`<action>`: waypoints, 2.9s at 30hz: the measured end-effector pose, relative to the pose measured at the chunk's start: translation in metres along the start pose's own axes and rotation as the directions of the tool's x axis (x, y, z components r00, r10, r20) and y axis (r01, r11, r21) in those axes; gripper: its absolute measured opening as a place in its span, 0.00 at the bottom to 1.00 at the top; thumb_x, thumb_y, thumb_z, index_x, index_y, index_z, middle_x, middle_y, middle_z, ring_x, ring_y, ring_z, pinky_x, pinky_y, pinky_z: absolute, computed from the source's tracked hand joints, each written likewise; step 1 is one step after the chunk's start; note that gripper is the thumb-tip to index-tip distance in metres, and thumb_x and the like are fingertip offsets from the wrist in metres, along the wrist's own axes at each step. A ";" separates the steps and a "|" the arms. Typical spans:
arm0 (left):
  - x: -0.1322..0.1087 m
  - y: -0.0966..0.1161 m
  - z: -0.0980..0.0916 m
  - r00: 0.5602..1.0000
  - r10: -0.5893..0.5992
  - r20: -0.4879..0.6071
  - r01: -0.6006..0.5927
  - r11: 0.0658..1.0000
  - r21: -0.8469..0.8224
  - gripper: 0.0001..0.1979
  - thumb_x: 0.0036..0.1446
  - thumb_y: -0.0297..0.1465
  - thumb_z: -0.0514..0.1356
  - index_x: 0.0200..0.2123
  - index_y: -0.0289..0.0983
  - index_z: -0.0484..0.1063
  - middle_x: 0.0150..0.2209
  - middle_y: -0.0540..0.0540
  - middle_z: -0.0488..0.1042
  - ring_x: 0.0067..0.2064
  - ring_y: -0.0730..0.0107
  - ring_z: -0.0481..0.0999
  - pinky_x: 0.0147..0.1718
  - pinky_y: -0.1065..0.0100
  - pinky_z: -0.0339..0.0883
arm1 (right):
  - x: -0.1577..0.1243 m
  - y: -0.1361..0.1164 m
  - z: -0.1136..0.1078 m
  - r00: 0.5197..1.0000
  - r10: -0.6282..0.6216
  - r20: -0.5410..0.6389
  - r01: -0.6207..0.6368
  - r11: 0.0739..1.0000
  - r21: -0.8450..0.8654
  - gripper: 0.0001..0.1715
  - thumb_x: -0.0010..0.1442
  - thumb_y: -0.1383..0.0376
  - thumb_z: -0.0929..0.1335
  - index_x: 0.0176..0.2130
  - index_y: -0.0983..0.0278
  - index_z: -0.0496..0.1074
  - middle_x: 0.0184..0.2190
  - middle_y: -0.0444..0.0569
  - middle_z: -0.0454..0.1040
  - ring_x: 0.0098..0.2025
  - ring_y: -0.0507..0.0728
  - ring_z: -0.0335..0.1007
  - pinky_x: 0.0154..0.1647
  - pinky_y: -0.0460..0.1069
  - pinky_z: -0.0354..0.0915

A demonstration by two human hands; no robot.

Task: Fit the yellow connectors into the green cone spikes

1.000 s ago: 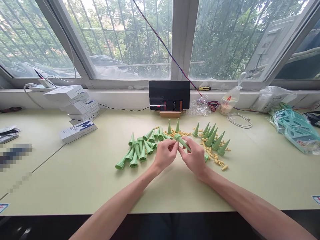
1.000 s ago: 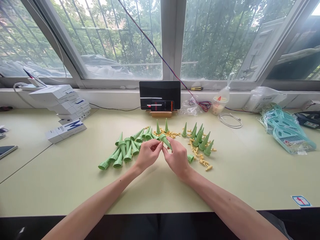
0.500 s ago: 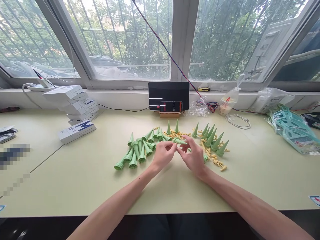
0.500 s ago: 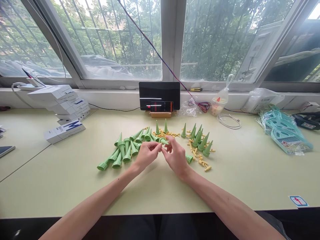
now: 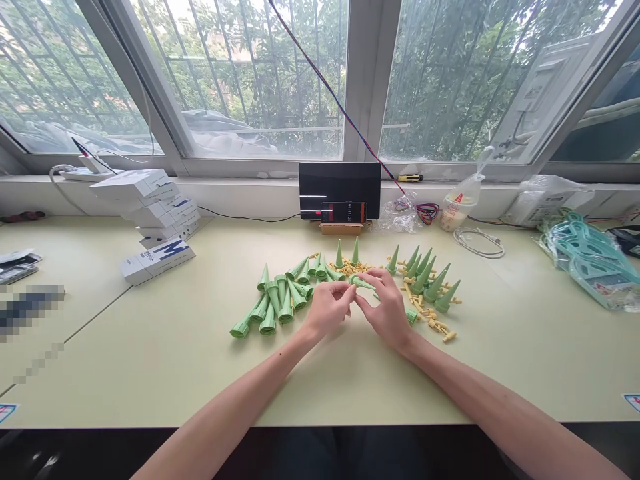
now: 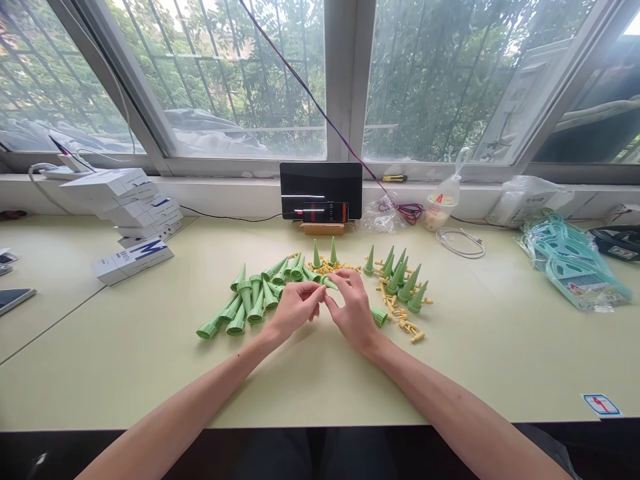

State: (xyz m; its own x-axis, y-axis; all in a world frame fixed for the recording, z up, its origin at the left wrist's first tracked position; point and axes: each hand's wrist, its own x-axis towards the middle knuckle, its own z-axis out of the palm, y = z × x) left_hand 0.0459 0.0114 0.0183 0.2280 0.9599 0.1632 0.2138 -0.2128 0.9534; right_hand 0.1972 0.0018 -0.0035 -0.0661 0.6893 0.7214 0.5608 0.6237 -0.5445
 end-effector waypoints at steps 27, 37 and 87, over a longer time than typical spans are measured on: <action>0.000 -0.004 0.000 0.988 0.153 0.019 -0.153 0.970 0.189 0.14 0.62 0.36 0.56 0.28 0.34 0.74 0.24 0.49 0.72 0.24 0.74 0.69 0.24 0.72 0.62 | 0.000 0.002 -0.001 1.000 -0.027 -0.016 0.028 0.997 0.075 0.17 0.61 0.70 0.67 0.49 0.60 0.67 0.46 0.53 0.74 0.50 0.61 0.73 0.50 0.58 0.73; -0.001 -0.002 -0.001 0.992 0.126 0.004 -0.125 0.978 0.170 0.15 0.61 0.36 0.56 0.25 0.34 0.74 0.20 0.49 0.70 0.21 0.74 0.67 0.21 0.72 0.58 | -0.005 0.005 0.001 0.998 -0.047 0.030 0.045 0.997 0.065 0.19 0.63 0.71 0.65 0.53 0.60 0.65 0.48 0.54 0.73 0.52 0.61 0.72 0.51 0.58 0.72; -0.003 -0.004 0.004 0.961 0.276 0.007 -0.258 0.889 0.379 0.17 0.61 0.31 0.54 0.20 0.35 0.68 0.20 0.50 0.65 0.24 0.73 0.60 0.26 0.68 0.53 | -0.007 0.006 0.003 0.975 -0.091 0.203 0.116 0.987 -0.112 0.40 0.68 0.72 0.58 0.72 0.51 0.43 0.48 0.57 0.65 0.50 0.65 0.64 0.52 0.64 0.69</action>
State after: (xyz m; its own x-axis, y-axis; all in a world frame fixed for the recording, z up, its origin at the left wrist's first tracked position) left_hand 0.0484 0.0091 0.0130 0.2849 0.8624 0.4185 0.4911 -0.5062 0.7089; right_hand 0.1984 0.0020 -0.0130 -0.2833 0.6901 0.6660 0.6381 0.6540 -0.4063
